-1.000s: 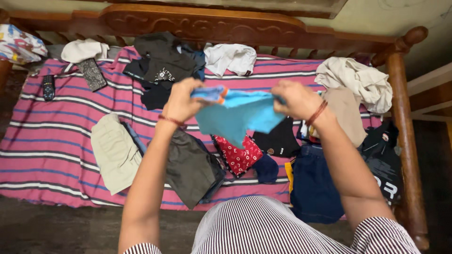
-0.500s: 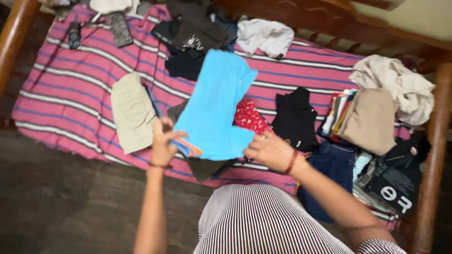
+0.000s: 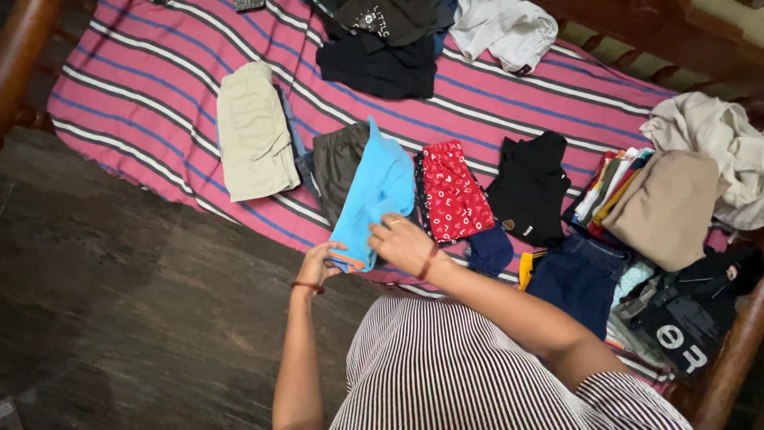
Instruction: The person folds various clothing items on a bed, including shorts, pants, and shirts. They pick up each item, fold it neatly, and place it in a growing stack on the bed.
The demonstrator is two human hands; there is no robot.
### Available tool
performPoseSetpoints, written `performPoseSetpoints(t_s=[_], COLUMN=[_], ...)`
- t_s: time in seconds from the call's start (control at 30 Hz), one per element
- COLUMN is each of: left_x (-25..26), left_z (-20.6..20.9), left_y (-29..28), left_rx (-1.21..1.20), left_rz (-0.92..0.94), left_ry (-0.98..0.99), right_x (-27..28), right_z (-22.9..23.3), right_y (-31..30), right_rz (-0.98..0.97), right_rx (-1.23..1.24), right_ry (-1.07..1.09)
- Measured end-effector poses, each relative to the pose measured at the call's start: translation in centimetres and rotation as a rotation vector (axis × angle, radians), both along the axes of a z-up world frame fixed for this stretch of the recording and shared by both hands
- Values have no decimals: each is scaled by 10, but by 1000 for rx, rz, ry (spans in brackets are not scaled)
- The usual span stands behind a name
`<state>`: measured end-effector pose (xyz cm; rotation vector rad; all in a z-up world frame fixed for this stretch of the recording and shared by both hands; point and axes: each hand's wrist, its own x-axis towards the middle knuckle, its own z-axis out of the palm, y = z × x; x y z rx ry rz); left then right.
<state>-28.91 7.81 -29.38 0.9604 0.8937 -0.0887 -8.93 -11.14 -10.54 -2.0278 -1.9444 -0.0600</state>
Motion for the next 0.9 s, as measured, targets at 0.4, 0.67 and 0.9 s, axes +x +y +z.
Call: performPoseSetpoints(t_s=[0.4,0.67,0.9], left_x=[26,22,28], left_z=[42,2,14], left_y=[-46,-31,-63], left_rx=[22,250,-117], left_rz=[479,694,702], left_ry=[-130,-152,-140], right_x=[-11,-10,-21], right_z=[-66,-85,-116], right_y=[32,1,5], right_rz=[18,180,130], right_rx=[-254,-51,1], right_ry=[841,684,818])
